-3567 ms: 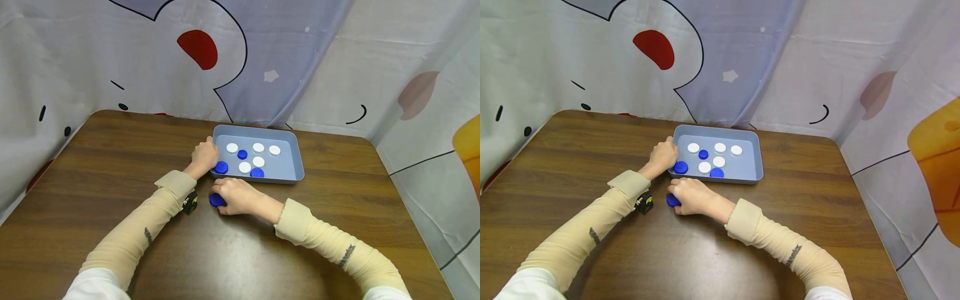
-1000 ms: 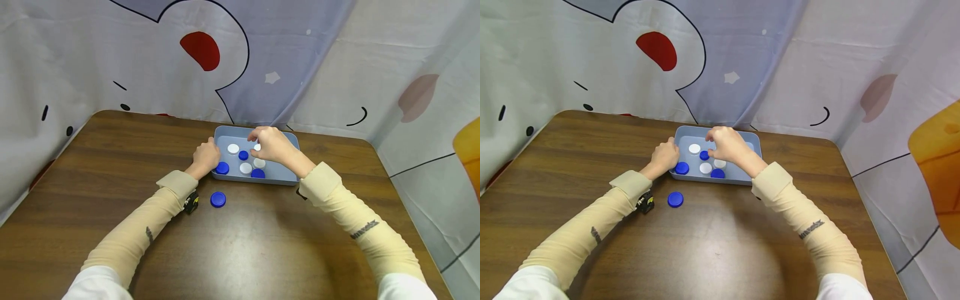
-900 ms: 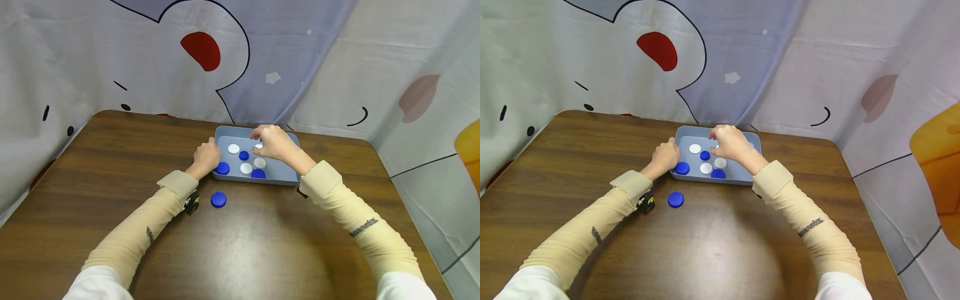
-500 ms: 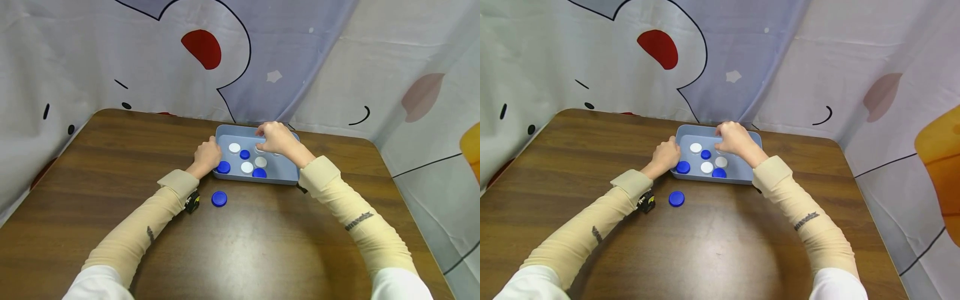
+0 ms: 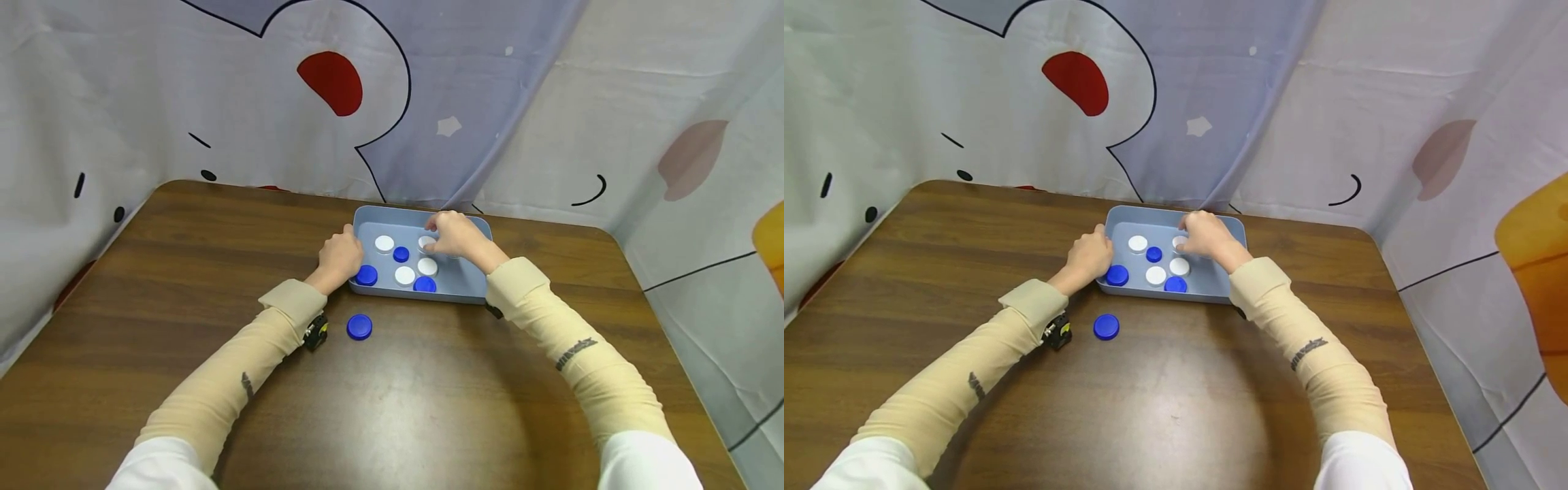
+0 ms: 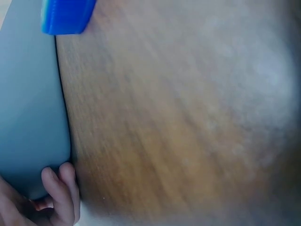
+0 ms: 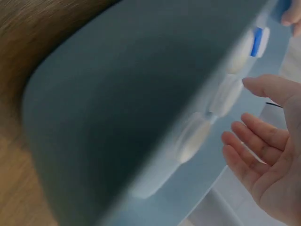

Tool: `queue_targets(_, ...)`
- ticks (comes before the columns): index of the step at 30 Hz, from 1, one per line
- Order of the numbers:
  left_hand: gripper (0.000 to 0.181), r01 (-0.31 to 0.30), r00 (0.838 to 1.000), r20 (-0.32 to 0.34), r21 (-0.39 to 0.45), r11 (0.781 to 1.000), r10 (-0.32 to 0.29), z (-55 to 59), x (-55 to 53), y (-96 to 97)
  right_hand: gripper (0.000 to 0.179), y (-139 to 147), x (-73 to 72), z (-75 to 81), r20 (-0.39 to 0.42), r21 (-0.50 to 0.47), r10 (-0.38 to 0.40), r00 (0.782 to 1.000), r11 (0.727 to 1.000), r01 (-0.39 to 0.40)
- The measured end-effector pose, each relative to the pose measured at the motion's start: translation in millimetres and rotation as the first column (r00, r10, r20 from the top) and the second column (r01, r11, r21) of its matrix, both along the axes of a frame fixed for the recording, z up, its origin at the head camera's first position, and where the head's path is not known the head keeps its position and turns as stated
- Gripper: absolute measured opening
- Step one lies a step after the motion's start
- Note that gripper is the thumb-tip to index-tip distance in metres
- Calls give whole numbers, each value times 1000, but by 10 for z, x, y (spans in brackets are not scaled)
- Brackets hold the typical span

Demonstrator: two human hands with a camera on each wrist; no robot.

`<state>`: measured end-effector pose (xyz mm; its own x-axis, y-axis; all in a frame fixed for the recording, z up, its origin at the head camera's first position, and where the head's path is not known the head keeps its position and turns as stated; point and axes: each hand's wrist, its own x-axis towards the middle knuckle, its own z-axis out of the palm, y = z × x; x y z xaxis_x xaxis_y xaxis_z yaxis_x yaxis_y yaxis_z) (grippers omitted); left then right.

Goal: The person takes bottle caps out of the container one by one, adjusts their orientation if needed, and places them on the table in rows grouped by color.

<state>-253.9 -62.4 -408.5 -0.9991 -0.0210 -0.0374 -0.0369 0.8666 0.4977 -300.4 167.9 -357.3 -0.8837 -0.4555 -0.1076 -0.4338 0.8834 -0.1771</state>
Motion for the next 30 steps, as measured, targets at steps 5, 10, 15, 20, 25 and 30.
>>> queue_targets(5,29,-1,1000,6,-3,1000,1,-11,-3,2,46,11,-13,-91,-11,-13,13,1000,1000,-13)
queue_targets(10,29,-2,1000,1,-5,1000,2,-18,-4,-2,47,-18,-25,-138,-2,-28,8,1000,1000,-8)
queue_targets(15,30,0,1000,0,1,1000,0,-15,2,-6,49,-65,-10,-152,18,-24,-38,999,999,38)
queue_targets(20,30,-3,1000,-2,6,1000,3,-7,8,-9,47,-85,-12,-162,24,-33,-65,998,997,66)
queue_targets(25,30,-2,1000,-5,6,1000,2,-2,14,-10,45,-104,-7,-155,41,-48,-93,995,994,95)
queue_targets(30,30,-1,1000,-8,7,1000,1,-3,15,-10,44,-107,-14,-163,49,-63,-123,991,990,126)
